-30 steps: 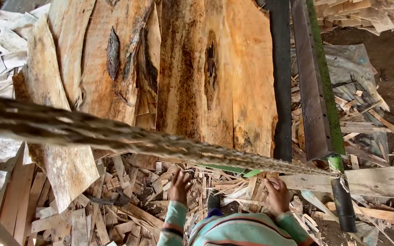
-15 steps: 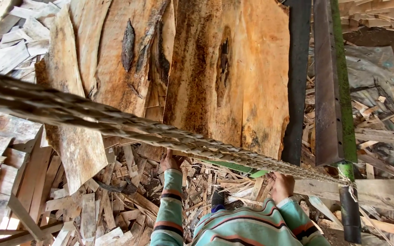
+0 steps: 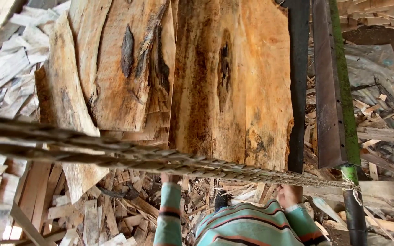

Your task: Cutting or trimming thin sheets of wood veneer using a manual lever-action blade.

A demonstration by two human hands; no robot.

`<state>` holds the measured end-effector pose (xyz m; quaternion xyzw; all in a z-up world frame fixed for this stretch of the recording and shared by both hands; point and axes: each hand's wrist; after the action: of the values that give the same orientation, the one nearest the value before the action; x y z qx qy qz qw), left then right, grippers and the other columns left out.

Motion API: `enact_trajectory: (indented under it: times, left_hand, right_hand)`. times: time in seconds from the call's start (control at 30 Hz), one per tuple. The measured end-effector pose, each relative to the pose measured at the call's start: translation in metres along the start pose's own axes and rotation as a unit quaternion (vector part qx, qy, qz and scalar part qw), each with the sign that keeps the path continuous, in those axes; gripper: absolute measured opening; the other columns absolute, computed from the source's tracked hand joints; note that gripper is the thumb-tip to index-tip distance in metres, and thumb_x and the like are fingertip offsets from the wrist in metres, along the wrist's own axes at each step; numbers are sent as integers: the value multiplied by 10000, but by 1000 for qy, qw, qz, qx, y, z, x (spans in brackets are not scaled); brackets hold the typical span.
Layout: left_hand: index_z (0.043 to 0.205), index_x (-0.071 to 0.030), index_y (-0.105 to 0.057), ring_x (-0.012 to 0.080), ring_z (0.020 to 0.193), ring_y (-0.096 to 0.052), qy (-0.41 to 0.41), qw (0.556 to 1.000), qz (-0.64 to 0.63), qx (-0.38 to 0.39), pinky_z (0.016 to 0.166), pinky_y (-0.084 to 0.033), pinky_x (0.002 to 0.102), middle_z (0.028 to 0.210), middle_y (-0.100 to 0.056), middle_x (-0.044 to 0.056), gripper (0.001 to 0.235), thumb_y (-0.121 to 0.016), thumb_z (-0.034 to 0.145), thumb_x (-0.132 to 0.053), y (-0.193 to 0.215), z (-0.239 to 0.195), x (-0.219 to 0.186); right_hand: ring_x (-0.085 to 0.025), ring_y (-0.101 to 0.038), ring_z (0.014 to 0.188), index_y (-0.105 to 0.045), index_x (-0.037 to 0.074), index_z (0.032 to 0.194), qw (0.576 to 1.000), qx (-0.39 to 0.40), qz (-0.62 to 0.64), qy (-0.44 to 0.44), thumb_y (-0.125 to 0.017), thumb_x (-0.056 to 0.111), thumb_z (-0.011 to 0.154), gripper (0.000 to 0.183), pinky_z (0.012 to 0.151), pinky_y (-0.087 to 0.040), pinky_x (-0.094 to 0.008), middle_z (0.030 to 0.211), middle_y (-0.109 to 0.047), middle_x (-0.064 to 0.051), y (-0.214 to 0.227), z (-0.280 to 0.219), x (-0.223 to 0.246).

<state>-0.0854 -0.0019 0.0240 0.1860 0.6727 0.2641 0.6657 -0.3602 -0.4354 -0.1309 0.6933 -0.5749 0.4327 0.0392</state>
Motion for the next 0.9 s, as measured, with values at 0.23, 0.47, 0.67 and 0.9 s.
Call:
enact_trajectory:
  times: [0.23, 0.47, 0.67, 0.9]
  left_hand:
    - [1216, -48, -635, 206, 843, -690, -40, 995, -59, 69, 731, -660, 356, 1073, -709, 160, 260, -626, 1060, -254, -25, -37, 6]
    - [1218, -38, -635, 207, 863, -683, -25, 984, -127, 121, 754, -646, 345, 1081, -703, 160, 242, -624, 1076, -234, -4, -116, 20]
    - [1220, -30, -635, 209, 880, -677, -70, 978, -167, 105, 773, -635, 335, 1088, -698, 160, 228, -623, 1091, -218, 47, -80, 19]
    - [1221, -20, -636, 210, 900, -669, -124, 957, -229, 128, 796, -622, 323, 1096, -692, 160, 211, -621, 1108, -198, 34, -62, 9]
  right_hand:
    - [-182, -578, 805, -615, 82, 1114, 997, 15, -69, 26, -550, 105, 1027, 111, 653, -484, -346, 1002, -634, -70, -58, -95, 21]
    - [-155, -554, 682, -614, 15, 936, 974, 53, -220, 26, -572, 110, 1035, 143, 542, -456, -329, 822, -613, -84, -63, -134, 23]
    - [-153, -570, 653, -627, -30, 923, 974, 93, -207, -19, -581, 95, 1021, 165, 509, -455, -306, 799, -640, -119, -87, -149, 31]
    - [-170, -642, 776, -657, 21, 1069, 995, 35, -40, -89, -633, 131, 992, 136, 674, -548, -317, 946, -692, -94, -96, -170, 49]
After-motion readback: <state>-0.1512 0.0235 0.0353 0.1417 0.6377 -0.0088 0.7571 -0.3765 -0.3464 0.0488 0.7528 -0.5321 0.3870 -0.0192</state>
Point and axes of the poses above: each hand's wrist, its own z-axis towards the middle knuckle, its own y-axis out of the back of the hand, x = y × z
